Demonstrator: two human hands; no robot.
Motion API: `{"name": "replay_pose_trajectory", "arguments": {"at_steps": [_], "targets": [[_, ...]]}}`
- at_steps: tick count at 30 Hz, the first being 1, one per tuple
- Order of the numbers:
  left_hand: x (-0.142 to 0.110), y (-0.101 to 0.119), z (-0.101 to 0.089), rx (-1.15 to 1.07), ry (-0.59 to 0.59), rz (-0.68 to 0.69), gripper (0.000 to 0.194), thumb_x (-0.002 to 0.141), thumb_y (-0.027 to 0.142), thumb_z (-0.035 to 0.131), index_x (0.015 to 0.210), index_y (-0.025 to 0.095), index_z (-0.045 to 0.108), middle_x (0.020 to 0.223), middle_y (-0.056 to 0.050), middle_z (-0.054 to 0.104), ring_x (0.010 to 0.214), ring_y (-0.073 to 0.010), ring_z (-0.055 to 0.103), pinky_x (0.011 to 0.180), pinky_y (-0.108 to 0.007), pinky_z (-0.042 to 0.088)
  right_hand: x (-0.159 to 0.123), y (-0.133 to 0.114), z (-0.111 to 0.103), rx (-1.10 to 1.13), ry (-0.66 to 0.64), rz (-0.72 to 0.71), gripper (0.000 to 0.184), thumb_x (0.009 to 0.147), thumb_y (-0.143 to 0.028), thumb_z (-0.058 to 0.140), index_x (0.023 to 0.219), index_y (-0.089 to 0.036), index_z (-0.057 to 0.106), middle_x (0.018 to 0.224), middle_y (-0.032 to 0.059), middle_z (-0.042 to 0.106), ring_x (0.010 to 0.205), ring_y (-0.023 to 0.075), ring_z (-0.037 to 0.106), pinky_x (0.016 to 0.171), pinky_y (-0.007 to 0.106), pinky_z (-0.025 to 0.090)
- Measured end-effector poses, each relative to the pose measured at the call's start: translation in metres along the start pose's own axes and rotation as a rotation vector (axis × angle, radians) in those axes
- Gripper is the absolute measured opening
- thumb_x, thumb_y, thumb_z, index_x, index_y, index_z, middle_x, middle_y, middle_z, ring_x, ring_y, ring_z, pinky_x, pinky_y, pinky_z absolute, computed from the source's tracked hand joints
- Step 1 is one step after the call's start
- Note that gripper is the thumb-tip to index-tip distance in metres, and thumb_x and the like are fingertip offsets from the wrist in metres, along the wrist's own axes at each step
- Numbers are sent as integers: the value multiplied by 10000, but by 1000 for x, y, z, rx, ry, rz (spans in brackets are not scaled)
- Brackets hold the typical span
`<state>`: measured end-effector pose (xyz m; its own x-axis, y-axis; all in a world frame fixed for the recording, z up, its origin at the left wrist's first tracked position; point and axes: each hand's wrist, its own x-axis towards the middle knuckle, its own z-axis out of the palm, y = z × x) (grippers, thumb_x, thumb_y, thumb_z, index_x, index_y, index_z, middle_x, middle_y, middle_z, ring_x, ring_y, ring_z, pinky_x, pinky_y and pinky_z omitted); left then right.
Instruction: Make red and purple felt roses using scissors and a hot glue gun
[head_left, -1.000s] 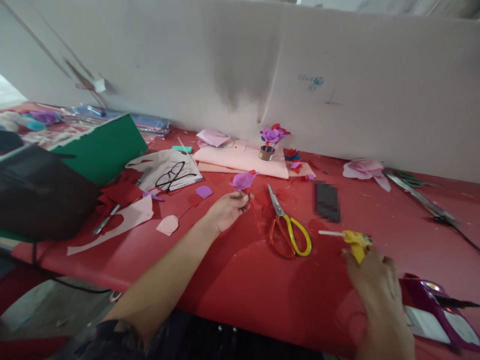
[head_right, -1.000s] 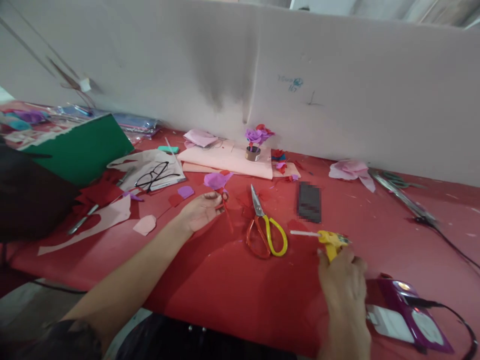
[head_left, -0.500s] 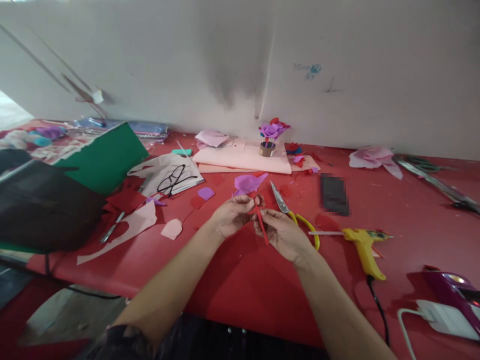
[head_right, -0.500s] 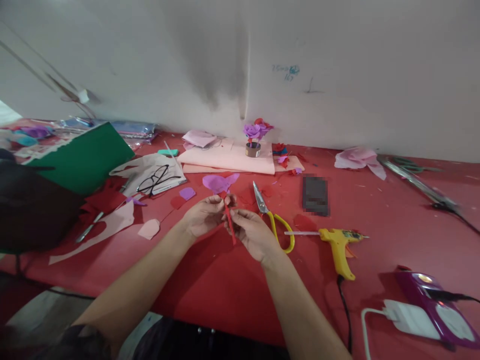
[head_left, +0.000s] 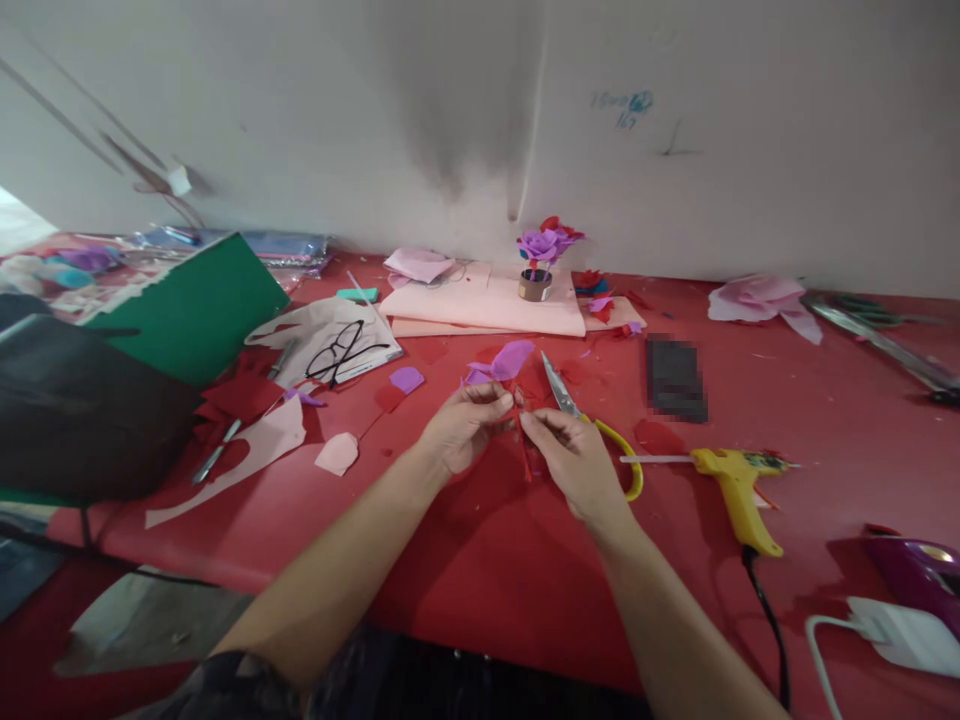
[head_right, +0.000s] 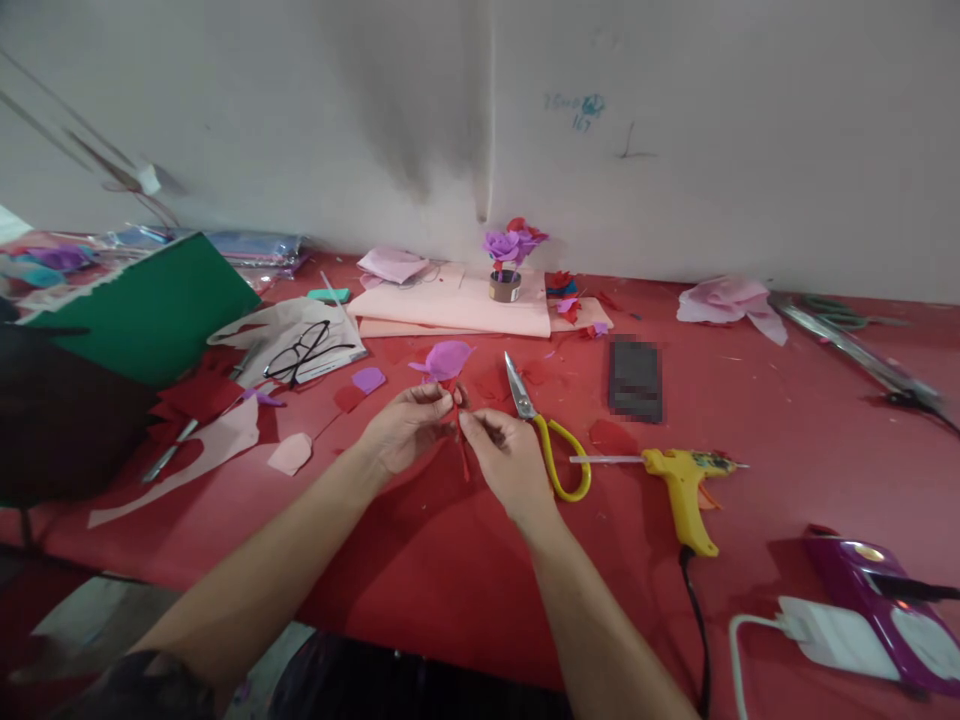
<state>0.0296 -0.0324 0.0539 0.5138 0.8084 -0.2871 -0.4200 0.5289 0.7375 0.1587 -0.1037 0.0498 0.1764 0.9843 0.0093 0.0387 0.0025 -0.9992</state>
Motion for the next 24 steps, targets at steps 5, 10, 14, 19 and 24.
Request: {"name": "replay_pose_trajectory", "arguments": {"at_steps": [5, 10, 14, 19, 24], "targets": [[-1, -1, 2, 35, 6, 39, 247, 526, 225, 847, 607, 136, 631, 689, 0, 643, 621, -92, 562, 624, -249, 447, 0, 0, 1, 38, -1, 22, 275, 818, -427, 610, 694, -182, 627, 617, -36, 503, 579, 100, 417, 563, 228, 349], [-2, 1, 4, 43, 21, 58, 255, 511, 238, 854, 619, 142, 644, 637, 11, 629, 594, -96, 559, 619, -258, 447, 1, -2, 2, 96, -5, 37, 282, 800, -439, 618, 674, -187, 623, 608, -37, 515, 572, 103, 423, 573, 228, 363], [-1, 0, 5, 51, 27, 68, 231, 525, 237, 848, 644, 149, 670, 669, 6, 653, 614, -97, 571, 633, -258, 443, 1, -2, 1, 45, 3, -2, 251, 816, -419, 603, 719, -191, 635, 646, -27, 558, 610, 116, 476, 619, 238, 403], [-2, -2, 8, 25, 36, 67, 234, 520, 227, 850, 641, 144, 668, 656, 22, 635, 620, -86, 567, 640, -251, 442, -2, -3, 0, -160, 62, -78, 231, 848, -369, 559, 727, -186, 630, 669, -10, 589, 638, 128, 508, 633, 242, 417], [-3, -3, 9, 16, 45, 45, 248, 513, 217, 852, 646, 138, 658, 643, 30, 620, 626, -91, 571, 664, -264, 458, -4, -4, 1, -292, 83, -126, 241, 876, -365, 513, 724, -195, 588, 627, -16, 551, 593, 129, 486, 579, 241, 387]]}}
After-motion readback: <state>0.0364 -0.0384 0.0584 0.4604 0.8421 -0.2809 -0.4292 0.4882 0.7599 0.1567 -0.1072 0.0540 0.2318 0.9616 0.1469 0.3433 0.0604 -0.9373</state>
